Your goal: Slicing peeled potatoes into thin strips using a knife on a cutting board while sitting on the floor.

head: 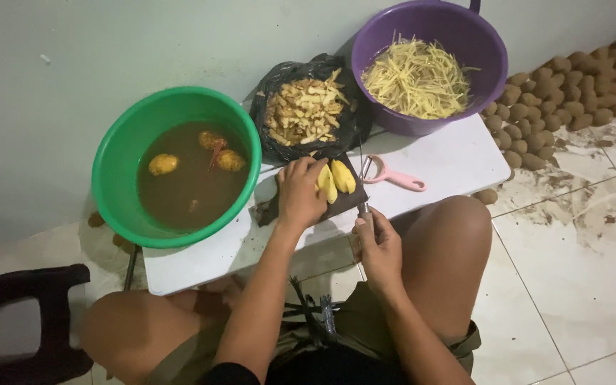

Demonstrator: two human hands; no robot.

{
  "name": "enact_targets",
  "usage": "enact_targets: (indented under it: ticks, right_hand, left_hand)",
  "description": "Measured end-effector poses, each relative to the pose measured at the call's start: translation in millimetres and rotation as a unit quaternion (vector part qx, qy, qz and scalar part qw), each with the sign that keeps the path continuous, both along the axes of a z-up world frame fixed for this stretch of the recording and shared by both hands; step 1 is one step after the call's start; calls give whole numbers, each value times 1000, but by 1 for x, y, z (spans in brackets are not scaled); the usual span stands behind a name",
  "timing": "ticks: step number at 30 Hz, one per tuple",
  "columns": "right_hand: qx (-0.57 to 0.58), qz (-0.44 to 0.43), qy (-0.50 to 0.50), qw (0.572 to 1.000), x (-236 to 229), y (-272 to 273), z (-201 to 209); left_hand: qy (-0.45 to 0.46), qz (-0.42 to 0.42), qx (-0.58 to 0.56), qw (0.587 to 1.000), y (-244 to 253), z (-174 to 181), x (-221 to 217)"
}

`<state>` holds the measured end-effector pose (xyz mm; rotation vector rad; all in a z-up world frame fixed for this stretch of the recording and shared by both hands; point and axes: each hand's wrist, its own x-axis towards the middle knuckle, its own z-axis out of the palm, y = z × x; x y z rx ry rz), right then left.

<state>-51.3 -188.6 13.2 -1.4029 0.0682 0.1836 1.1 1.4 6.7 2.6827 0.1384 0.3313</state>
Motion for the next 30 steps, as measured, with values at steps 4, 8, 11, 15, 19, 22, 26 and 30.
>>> enact_targets:
  ticks: [4, 8, 11, 15, 19, 22, 26, 30]
  right_hand:
    - [2, 10, 3, 1000, 1, -1, 2]
    - [-3, 19, 10, 1000, -1, -1, 4]
    - [-7, 16, 9, 1000, -3, 2, 4]
    - [-24, 24, 11, 999, -3, 2, 7]
    - [-33, 31, 15, 999, 0, 2, -1]
    - [-6, 12, 20, 1000, -3, 4, 2]
    - [-12, 27, 11, 1000, -1, 7, 9]
    - [-24, 33, 2, 999, 0, 6, 1]
  left_hand:
    - [-45, 35, -88, 994, 2, 6, -10]
    - [-117, 67, -207, 969, 9, 13, -21]
    - [-161, 76, -211, 961, 16, 14, -25]
    - [-173, 121, -220, 952, 21, 7, -24]
    - [-148, 153, -232, 949, 19, 24, -28]
    - [-96, 93, -141, 981, 25, 21, -20]
    - [-39, 46, -70, 996, 25, 40, -10]
    - [46, -39, -2, 998, 19, 41, 1]
